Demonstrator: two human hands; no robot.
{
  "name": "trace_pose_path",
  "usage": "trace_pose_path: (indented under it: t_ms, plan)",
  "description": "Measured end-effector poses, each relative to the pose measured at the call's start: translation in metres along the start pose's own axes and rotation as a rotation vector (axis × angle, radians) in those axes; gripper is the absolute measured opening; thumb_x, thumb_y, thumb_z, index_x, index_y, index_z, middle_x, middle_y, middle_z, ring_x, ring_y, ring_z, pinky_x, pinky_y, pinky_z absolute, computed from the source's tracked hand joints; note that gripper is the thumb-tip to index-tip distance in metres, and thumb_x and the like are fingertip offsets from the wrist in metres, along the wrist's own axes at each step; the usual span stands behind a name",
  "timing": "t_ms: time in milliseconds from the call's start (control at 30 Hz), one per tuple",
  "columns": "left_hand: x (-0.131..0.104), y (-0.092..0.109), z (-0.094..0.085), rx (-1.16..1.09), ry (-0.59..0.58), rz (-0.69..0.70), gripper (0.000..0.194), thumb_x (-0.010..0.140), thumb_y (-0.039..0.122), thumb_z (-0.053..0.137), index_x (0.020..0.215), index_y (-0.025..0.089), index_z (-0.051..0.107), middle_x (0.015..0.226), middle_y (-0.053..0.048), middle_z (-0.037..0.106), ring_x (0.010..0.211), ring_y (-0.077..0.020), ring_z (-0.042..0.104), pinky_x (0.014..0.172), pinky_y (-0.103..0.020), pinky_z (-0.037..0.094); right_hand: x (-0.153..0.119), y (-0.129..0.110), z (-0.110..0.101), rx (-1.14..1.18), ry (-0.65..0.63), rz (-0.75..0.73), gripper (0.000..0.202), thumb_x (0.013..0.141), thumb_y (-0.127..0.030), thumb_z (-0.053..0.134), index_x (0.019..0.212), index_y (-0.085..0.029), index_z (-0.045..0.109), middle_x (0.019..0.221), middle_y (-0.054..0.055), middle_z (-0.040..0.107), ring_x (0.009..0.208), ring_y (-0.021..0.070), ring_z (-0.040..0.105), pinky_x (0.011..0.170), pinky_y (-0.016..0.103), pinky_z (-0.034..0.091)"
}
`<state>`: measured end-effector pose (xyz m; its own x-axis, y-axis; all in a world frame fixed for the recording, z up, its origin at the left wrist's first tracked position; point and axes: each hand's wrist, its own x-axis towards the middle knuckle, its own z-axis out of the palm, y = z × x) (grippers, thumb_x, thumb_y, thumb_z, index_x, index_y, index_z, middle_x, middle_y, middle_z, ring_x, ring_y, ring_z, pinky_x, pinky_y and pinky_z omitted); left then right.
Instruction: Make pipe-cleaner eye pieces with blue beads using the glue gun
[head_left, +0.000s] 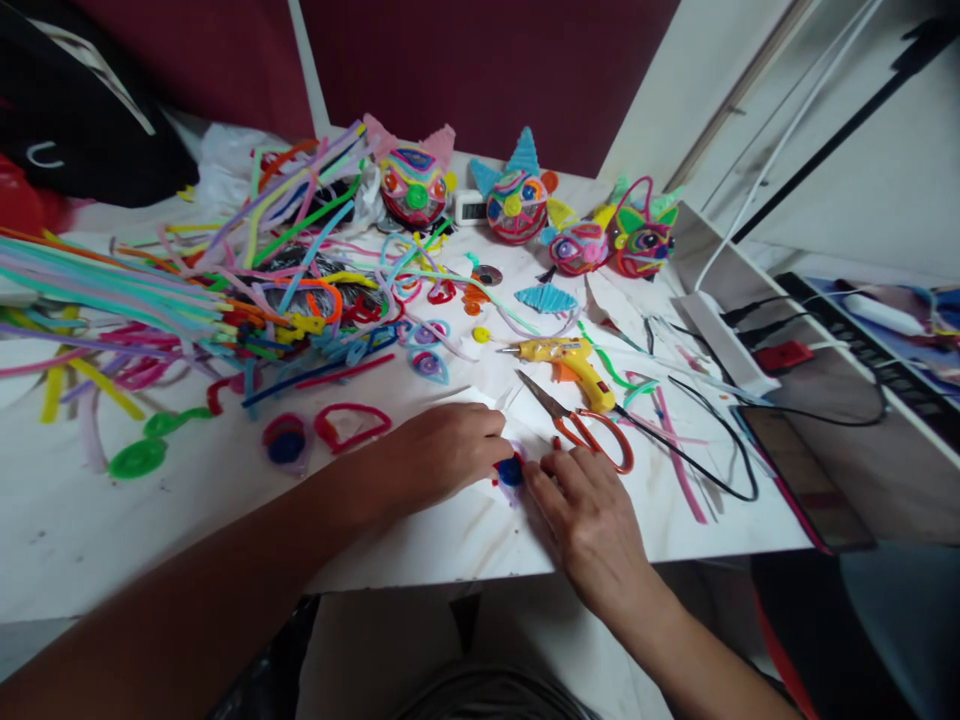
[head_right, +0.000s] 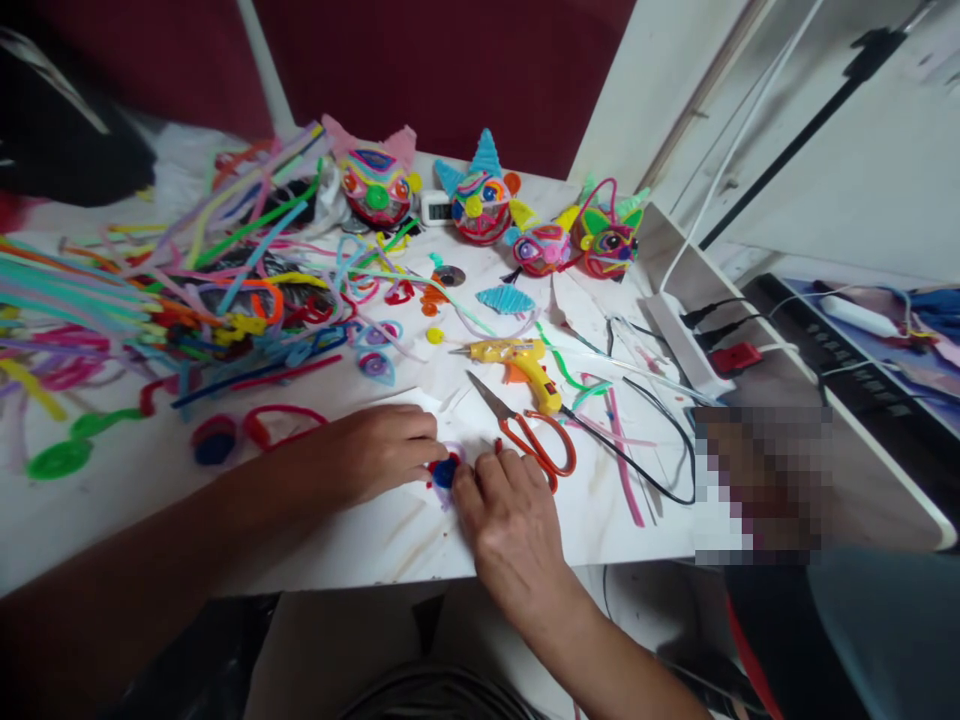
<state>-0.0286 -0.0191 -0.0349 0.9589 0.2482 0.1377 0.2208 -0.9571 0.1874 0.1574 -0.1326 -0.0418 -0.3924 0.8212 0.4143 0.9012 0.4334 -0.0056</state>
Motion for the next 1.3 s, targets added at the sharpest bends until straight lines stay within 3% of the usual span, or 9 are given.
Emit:
trace_pose_path:
  t_ms: [367,800,1100,1300]
  plan:
    - [0.001,0.007,-0.014,-0.039,0.018,-0.078,0.012,0.093,0.019,0.057,0.083,0.015,0.062,0.085,-0.004,0.059,0.081,-0.0189,0.054,0.071,-0.031,0.037,-0.009,-0.003,0.005,0.072,0.008,0.074,0.019,0.095,-0.010,0.048,0.104,-0.009,0.065,0.091,0.012,0.060,0.083,0.0233,0.049,0.073,0.038,0.043]
    - [0.001,0.004,-0.008,-0.028,0.061,-0.085,0.014,0.093,0.023,0.058,0.081,0.017,0.063,0.081,-0.003,0.059,0.078,-0.0190,0.053,0.071,-0.032,0.037,-0.011,-0.006,0.008,0.137,0.055,0.119,0.019,0.095,-0.010,0.048,0.104,-0.008,0.065,0.090,0.012,0.059,0.082,0.0221,0.049,0.073,0.038,0.046]
    - [0.001,0.008,-0.014,-0.054,0.037,-0.055,0.021,0.097,0.018,0.050,0.078,0.015,0.061,0.079,-0.003,0.059,0.076,-0.0171,0.054,0.068,-0.030,0.037,-0.016,-0.004,0.012,0.077,0.016,0.115,0.020,0.094,-0.013,0.051,0.108,-0.011,0.065,0.093,0.011,0.058,0.081,0.0225,0.049,0.072,0.037,0.043]
    - [0.001,0.013,-0.020,-0.009,0.008,-0.097,0.019,0.094,0.018,0.055,0.077,0.016,0.062,0.079,-0.002,0.060,0.077,-0.0166,0.056,0.068,-0.030,0.037,-0.013,-0.006,0.014,0.092,0.088,0.109,0.018,0.094,-0.012,0.051,0.105,-0.012,0.065,0.090,0.010,0.058,0.082,0.0211,0.050,0.073,0.036,0.045]
